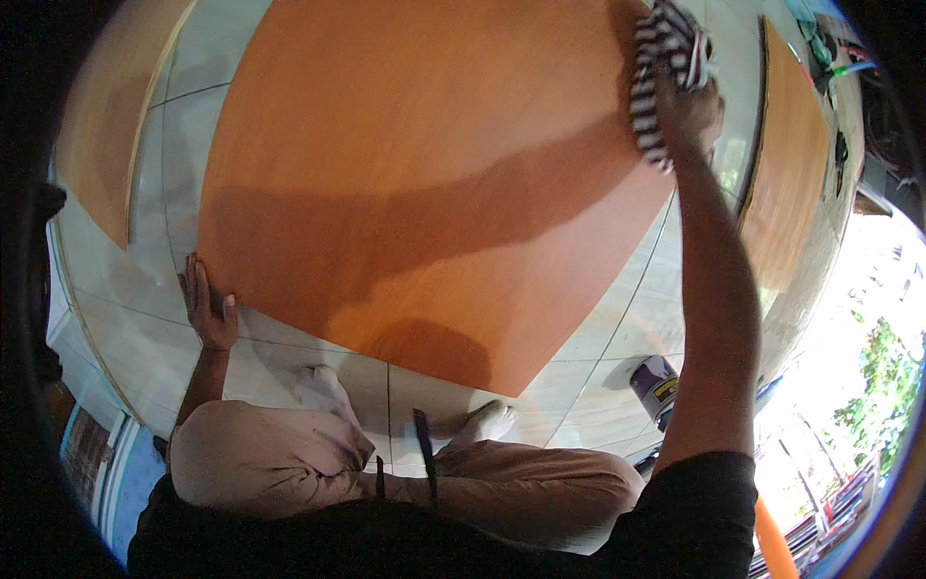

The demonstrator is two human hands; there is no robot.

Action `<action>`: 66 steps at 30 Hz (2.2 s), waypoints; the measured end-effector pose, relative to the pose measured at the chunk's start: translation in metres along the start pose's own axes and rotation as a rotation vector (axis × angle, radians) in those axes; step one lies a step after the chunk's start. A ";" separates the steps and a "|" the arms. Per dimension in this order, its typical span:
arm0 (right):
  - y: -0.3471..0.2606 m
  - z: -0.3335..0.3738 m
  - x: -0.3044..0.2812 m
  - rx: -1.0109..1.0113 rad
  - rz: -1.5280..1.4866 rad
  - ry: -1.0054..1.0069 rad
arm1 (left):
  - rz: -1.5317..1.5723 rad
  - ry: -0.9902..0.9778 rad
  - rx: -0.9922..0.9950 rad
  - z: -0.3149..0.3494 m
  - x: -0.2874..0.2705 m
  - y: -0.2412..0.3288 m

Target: The person kneels on the floor and wipes a rectangular wooden board with a striped cloth. They flip the board over to clean the other side and then use a small knife to scrape the edges of the board.

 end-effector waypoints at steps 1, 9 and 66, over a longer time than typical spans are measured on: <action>0.008 -0.021 0.005 0.027 0.132 -0.031 | -0.009 0.001 0.011 -0.002 0.000 0.000; 0.060 0.249 -0.028 -0.543 -0.169 -0.244 | -0.025 0.002 0.011 -0.002 0.001 -0.001; 0.142 0.433 -0.068 0.585 -0.584 -0.701 | 0.323 0.134 -0.482 -0.106 0.037 -0.071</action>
Point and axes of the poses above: each hand's wrist, its own z-axis away from the middle knuckle, its own x-axis out of the palm, y = z × x, the point moved 5 cm from there along -z, towards the middle knuckle, and after that the axes turned 15 degrees about x, right-handed, at the moved point
